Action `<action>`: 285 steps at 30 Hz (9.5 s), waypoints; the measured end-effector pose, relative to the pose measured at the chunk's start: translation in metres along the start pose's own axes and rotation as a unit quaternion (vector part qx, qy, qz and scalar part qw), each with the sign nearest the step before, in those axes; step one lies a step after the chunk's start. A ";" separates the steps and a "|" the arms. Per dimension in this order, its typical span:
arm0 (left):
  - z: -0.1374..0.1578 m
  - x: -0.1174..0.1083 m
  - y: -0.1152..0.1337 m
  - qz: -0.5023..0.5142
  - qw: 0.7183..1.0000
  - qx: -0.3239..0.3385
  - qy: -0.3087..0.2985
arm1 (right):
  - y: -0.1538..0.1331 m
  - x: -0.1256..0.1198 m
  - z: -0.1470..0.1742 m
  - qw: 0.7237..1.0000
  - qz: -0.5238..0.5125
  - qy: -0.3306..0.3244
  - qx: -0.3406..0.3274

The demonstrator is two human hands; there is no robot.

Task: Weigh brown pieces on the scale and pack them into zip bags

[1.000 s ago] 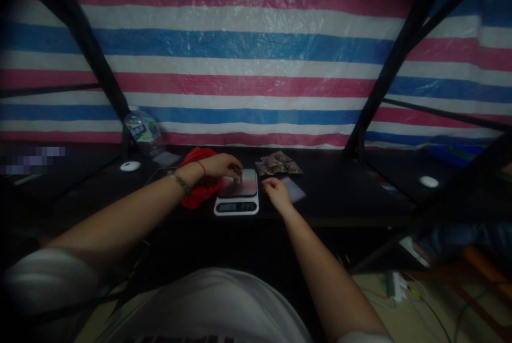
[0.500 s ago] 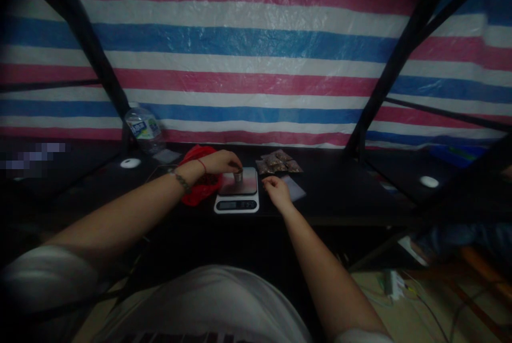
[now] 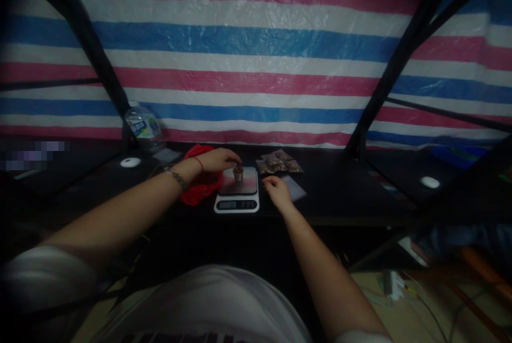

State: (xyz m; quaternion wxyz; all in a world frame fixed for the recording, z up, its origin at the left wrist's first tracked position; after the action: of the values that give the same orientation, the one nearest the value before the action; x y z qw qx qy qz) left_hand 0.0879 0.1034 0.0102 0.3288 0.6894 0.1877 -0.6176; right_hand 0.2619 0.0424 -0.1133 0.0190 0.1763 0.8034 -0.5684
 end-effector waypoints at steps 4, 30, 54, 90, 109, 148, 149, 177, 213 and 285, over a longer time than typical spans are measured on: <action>0.004 -0.009 -0.005 -0.013 1.000 -0.021 0.007 | -0.001 0.001 0.001 1.000 -0.006 -0.002 0.004; 0.123 0.019 -0.040 -0.013 0.990 -0.112 0.080 | -0.003 -0.001 0.002 1.000 -0.001 -0.008 0.013; 0.137 -0.017 -0.019 0.055 0.970 -0.097 0.217 | -0.049 -0.045 0.012 0.844 0.535 -0.039 0.016; 0.116 0.026 0.005 0.061 0.983 -0.023 0.170 | -0.048 -0.034 0.008 0.806 0.584 -0.097 0.001; 0.131 0.002 0.009 0.503 0.859 -0.021 0.087 | -0.202 0.088 0.032 0.947 0.033 -0.237 -0.214; 0.133 0.011 0.025 0.410 0.893 -0.048 0.180 | -0.153 0.090 0.042 0.982 -0.054 -0.175 -0.051; 0.135 0.009 0.029 0.393 0.901 -0.039 0.180 | -0.151 0.089 0.042 0.982 -0.060 -0.175 -0.046; 0.131 0.030 0.030 0.466 0.881 -0.075 0.016 | -0.189 0.096 0.062 0.923 0.128 -0.305 -0.197; 0.153 -0.010 0.052 0.012 0.969 0.056 0.241 | -0.183 0.096 0.054 0.954 0.109 -0.190 -0.203; 0.141 -0.020 -0.065 0.223 0.910 -0.155 0.313 | -0.195 0.145 -0.028 0.923 0.109 -0.194 -0.316</action>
State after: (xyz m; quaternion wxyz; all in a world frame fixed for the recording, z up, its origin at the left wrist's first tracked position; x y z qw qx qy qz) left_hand -0.0612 0.0563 0.0122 0.4854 0.8116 0.2156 -0.2434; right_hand 0.0717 0.0492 0.0403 0.2906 0.1340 0.8977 -0.3030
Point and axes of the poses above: each hand's wrist, its own z-axis away from the middle knuckle, its own x-axis out of the palm, y = z × x, the point moved 9 cm from there along -z, towards the middle knuckle, and after that the axes turned 10 degrees about -x, right-handed, at the moved point
